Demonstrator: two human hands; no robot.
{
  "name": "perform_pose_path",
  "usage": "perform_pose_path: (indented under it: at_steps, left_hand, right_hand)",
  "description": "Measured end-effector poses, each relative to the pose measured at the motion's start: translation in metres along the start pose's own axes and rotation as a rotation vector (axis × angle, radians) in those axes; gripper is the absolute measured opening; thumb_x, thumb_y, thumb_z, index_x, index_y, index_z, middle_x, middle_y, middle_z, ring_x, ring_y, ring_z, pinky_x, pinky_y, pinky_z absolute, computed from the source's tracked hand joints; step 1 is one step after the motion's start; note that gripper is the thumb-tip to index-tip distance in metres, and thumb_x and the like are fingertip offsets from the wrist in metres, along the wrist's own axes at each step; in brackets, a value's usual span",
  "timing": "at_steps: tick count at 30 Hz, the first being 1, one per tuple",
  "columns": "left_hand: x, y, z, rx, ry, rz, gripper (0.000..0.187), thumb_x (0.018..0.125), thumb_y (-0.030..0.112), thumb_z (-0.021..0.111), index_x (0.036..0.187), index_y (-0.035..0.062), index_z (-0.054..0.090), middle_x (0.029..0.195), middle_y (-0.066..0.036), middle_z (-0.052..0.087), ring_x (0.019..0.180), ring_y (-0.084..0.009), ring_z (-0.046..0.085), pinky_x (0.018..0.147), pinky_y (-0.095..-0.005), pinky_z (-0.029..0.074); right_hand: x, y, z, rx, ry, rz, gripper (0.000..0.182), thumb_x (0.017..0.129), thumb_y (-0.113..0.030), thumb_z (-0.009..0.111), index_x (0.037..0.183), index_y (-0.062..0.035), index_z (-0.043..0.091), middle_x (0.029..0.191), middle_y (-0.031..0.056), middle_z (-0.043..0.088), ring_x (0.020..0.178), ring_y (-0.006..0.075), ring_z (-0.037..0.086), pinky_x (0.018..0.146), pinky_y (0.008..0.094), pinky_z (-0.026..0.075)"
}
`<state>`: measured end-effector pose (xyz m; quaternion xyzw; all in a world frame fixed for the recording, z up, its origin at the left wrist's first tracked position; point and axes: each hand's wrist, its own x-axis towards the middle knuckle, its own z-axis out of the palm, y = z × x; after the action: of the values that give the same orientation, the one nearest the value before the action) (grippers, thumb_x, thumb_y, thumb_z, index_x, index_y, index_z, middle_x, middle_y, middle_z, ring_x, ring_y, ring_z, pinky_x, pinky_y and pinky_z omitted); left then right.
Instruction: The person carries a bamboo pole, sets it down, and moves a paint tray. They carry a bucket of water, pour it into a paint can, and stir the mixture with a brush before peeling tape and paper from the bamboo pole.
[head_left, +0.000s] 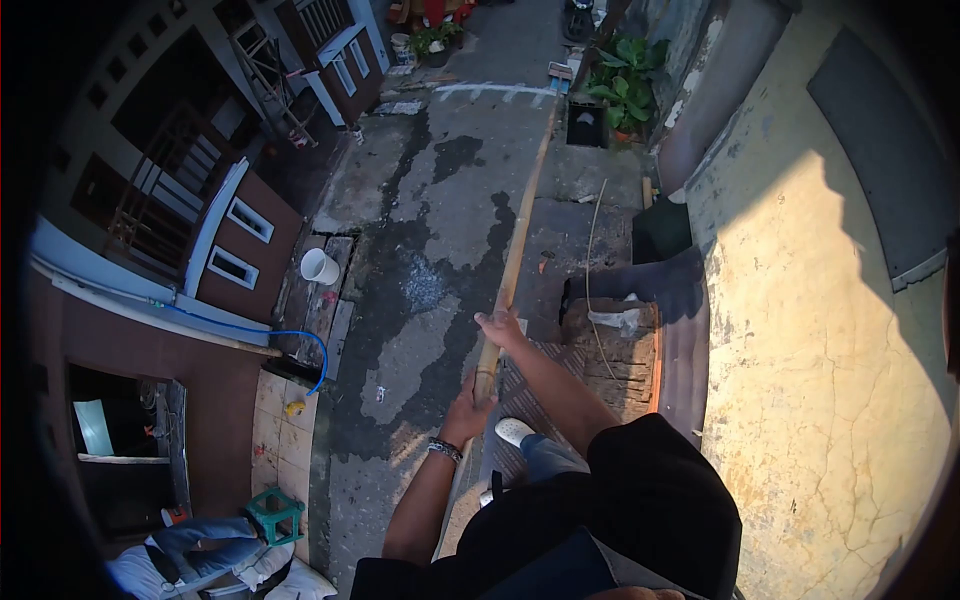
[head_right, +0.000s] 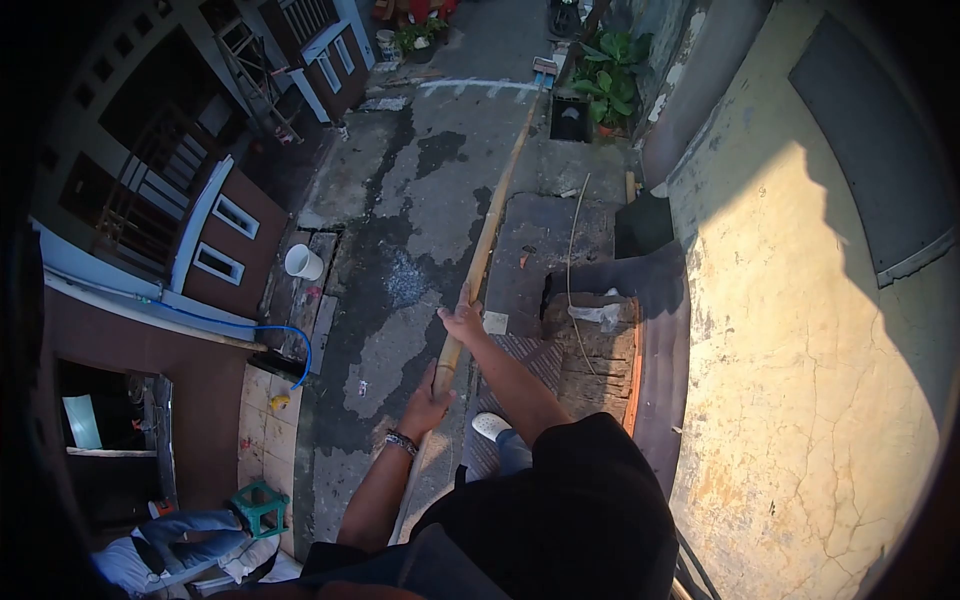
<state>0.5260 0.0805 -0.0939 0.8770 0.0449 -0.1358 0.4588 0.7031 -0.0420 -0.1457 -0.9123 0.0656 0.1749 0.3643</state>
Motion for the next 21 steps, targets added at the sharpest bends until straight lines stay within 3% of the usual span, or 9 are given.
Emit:
perform_pose_path:
  at_steps: [1, 3, 5, 7, 10, 13, 15, 19, 21]
  left_hand:
    - [0.01, 0.006, -0.001, -0.054, -0.053, -0.091, 0.082, 0.084, 0.027, 0.067, 0.149, 0.0091, 0.019, 0.077, -0.009, 0.06, 0.055, -0.0122, 0.056, 0.045, -0.029, 0.044]
    - [0.023, 0.02, -0.013, -0.155, -0.156, -0.271, 0.082, 0.087, 0.025, 0.064, 0.151, 0.0112, 0.015, 0.077, -0.009, 0.061, 0.056, -0.0124, 0.056, 0.047, -0.0295, 0.044]
    - [0.015, 0.034, -0.015, -0.153, -0.192, -0.3, 0.08, 0.088, 0.03, 0.06, 0.151, 0.012, 0.015, 0.109, -0.02, 0.058, 0.093, -0.0309, 0.057, 0.076, -0.0393, 0.046]
    - [0.001, 0.032, -0.009, -0.152, -0.216, -0.284, 0.078, 0.089, 0.032, 0.058, 0.151, 0.0127, 0.015, 0.124, -0.025, 0.057, 0.112, -0.0401, 0.057, 0.091, -0.044, 0.046]
    - [-0.012, 0.021, 0.001, -0.163, -0.213, -0.243, 0.077, 0.089, 0.031, 0.057, 0.151, 0.0132, 0.015, 0.125, -0.026, 0.056, 0.112, -0.0401, 0.057, 0.092, -0.0434, 0.046]
    - [0.027, 0.032, -0.004, -0.14, -0.237, -0.319, 0.078, 0.088, 0.031, 0.058, 0.151, 0.0134, 0.014, 0.125, -0.027, 0.056, 0.111, -0.0404, 0.058, 0.092, -0.0434, 0.047]
    - [0.05, 0.05, -0.015, -0.138, -0.238, -0.346, 0.079, 0.088, 0.031, 0.058, 0.151, 0.0135, 0.014, 0.124, -0.027, 0.056, 0.11, -0.041, 0.058, 0.091, -0.0434, 0.047]
    - [0.024, 0.039, -0.001, -0.128, -0.244, -0.297, 0.078, 0.089, 0.031, 0.057, 0.151, 0.0138, 0.013, 0.122, -0.028, 0.057, 0.107, -0.0423, 0.059, 0.089, -0.044, 0.048]
    - [-0.002, 0.029, 0.009, -0.131, -0.2, -0.245, 0.078, 0.089, 0.031, 0.057, 0.151, 0.0138, 0.013, 0.121, -0.028, 0.057, 0.107, -0.0427, 0.059, 0.088, -0.0444, 0.048]
  right_hand:
    - [0.021, -0.002, 0.003, 0.047, 0.061, 0.049, 0.091, 0.087, -0.035, 0.057, 0.15, -0.0073, -0.003, 0.119, 0.0366, 0.049, 0.101, 0.0428, 0.059, 0.089, 0.0434, 0.049]
    - [0.051, -0.011, -0.008, 0.049, 0.02, 0.049, 0.09, 0.086, -0.029, 0.055, 0.15, -0.0081, -0.005, 0.117, 0.0347, 0.051, 0.102, 0.0423, 0.059, 0.089, 0.0423, 0.049]
    - [0.05, -0.01, -0.014, 0.037, -0.024, 0.094, 0.091, 0.085, -0.025, 0.055, 0.149, -0.0083, -0.007, 0.115, 0.0336, 0.052, 0.103, 0.0419, 0.058, 0.088, 0.0414, 0.049]
    - [0.022, -0.015, -0.022, 0.04, -0.064, 0.182, 0.091, 0.084, -0.023, 0.055, 0.149, -0.0078, -0.007, 0.115, 0.0332, 0.053, 0.104, 0.0415, 0.057, 0.088, 0.041, 0.05]
    - [0.016, 0.008, -0.005, -0.014, -0.091, 0.138, 0.092, 0.083, -0.023, 0.056, 0.149, -0.0054, -0.005, 0.114, 0.0332, 0.054, 0.099, 0.0419, 0.059, 0.085, 0.0415, 0.051]
    - [0.06, 0.005, -0.013, -0.212, -0.026, -0.029, 0.091, 0.086, -0.028, 0.053, 0.147, 0.0008, -0.008, 0.082, 0.0132, 0.068, 0.089, 0.0272, 0.065, 0.083, 0.0379, 0.051]
    - [0.063, 0.013, -0.007, -0.167, -0.041, -0.02, 0.092, 0.085, -0.025, 0.055, 0.147, 0.0006, -0.008, 0.088, 0.018, 0.067, 0.091, 0.0311, 0.064, 0.084, 0.0386, 0.051]
    - [0.067, 0.025, -0.005, -0.073, -0.064, 0.006, 0.094, 0.081, -0.021, 0.057, 0.147, 0.0003, -0.007, 0.098, 0.0276, 0.064, 0.096, 0.039, 0.062, 0.084, 0.0398, 0.051]
    - [0.047, 0.032, 0.005, -0.128, -0.072, 0.08, 0.096, 0.081, -0.022, 0.058, 0.146, 0.0015, -0.008, 0.092, 0.0253, 0.065, 0.094, 0.038, 0.063, 0.083, 0.0385, 0.051]
